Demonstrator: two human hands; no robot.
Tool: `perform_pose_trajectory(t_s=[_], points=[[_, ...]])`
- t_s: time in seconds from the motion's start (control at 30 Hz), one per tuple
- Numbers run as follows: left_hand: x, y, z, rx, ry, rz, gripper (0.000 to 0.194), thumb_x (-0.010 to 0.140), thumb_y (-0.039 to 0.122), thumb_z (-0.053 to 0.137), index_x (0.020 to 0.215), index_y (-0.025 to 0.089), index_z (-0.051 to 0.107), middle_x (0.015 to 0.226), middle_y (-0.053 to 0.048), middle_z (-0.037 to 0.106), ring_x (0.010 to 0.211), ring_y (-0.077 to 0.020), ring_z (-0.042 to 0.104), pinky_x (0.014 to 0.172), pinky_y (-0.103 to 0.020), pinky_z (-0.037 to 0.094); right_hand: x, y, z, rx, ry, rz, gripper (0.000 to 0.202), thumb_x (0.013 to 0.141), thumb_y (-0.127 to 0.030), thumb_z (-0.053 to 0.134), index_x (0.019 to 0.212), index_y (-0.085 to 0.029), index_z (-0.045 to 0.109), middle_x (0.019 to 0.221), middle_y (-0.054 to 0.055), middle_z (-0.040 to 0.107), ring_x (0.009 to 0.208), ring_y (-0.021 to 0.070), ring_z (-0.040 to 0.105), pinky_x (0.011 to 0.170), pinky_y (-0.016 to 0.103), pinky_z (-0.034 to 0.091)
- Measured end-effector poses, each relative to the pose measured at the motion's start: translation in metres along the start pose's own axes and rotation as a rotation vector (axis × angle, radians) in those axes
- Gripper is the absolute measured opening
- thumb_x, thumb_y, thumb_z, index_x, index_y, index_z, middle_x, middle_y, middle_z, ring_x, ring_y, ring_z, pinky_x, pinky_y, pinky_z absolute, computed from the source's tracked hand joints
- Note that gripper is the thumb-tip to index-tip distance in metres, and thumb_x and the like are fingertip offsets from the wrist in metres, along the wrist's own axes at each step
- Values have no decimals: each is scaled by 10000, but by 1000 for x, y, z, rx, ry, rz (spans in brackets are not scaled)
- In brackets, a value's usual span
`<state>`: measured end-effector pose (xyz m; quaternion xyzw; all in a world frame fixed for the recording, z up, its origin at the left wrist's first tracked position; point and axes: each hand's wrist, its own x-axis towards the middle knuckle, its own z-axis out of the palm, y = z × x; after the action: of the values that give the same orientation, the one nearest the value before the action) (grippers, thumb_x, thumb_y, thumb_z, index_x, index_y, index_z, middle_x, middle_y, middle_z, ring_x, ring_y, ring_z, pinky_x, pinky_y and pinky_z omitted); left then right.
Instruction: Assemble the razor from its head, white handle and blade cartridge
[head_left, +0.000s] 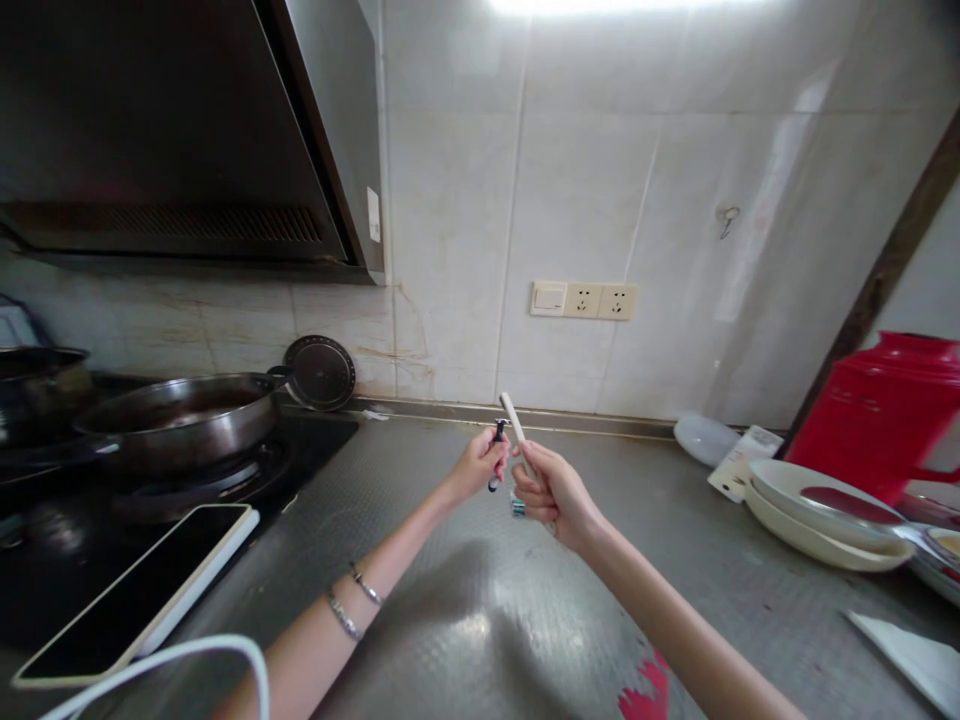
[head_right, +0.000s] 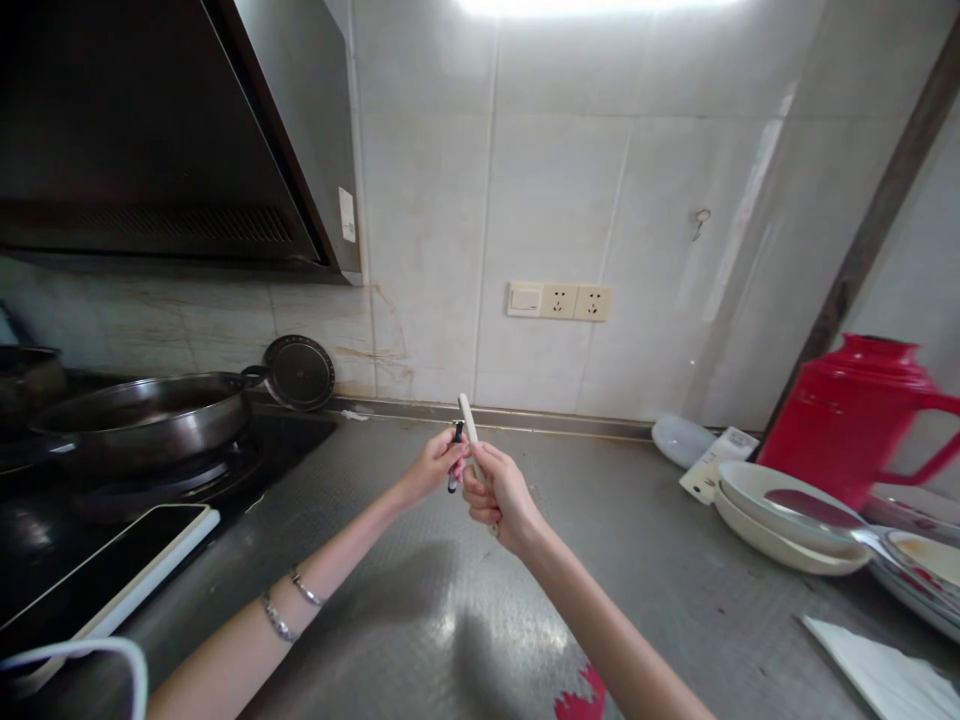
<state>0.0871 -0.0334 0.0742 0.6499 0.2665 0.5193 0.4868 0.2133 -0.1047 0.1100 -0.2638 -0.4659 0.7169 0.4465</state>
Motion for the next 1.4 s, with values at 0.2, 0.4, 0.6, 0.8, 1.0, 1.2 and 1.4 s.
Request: perform_pose_trajectory(t_s=[0.2, 0.4, 0.6, 0.8, 1.0, 1.2, 1.4], points=[[-4, -1, 10, 102, 63, -52, 195, 766, 356, 468, 770, 167, 421, 481, 84, 404, 365, -44, 365, 378, -173, 277, -12, 31, 15, 104, 144, -18, 359, 703, -495, 592, 668, -205, 383, 431, -123, 232, 349, 18, 100, 308, 133, 44], [-6, 1, 15, 80, 94, -43, 170, 770, 338, 463, 747, 177, 413, 494, 79, 402, 381, -45, 356, 383, -173, 273, -17, 22, 18, 193, 129, 7, 383, 709, -469, 593, 613, -198, 340, 438, -119, 198, 361, 17, 74, 314, 142, 33], [-4, -3, 11, 39, 117, -5, 217, 777, 389, 460, 777, 178, 408, 520, 85, 373, 379, -38, 334, 377, -164, 265, -30, 34, 25, 202, 162, 68, 367, 677, -499, 617, 680, -204, 398, 437, -125, 197, 366, 21, 66, 317, 142, 25], [-4, -3, 13, 59, 107, 19, 168, 786, 341, 453, 777, 178, 412, 513, 85, 382, 379, -42, 346, 384, -168, 274, -22, 28, 28, 205, 163, -68, 376, 685, -492, 613, 655, -206, 370, 434, -122, 203, 362, 21, 81, 316, 145, 32], [-5, 5, 13, 65, 143, 13, 201, 788, 376, 449, 778, 177, 422, 513, 84, 376, 378, -41, 328, 381, -168, 260, -25, 37, 31, 203, 168, -9, 384, 671, -517, 615, 667, -209, 386, 426, -127, 201, 352, 19, 79, 309, 140, 30], [-6, 4, 16, 96, 127, 13, 148, 785, 323, 451, 767, 178, 427, 513, 83, 384, 381, -46, 338, 390, -177, 266, -20, 34, 31, 217, 172, -67, 384, 677, -507, 612, 651, -210, 370, 418, -125, 206, 347, 20, 83, 304, 142, 31], [-4, 3, 13, 76, 117, 12, 151, 795, 332, 438, 772, 184, 413, 527, 84, 378, 379, -43, 315, 382, -176, 251, -22, 37, 32, 220, 161, -81, 375, 674, -500, 624, 667, -208, 389, 423, -127, 198, 349, 17, 80, 305, 136, 34]])
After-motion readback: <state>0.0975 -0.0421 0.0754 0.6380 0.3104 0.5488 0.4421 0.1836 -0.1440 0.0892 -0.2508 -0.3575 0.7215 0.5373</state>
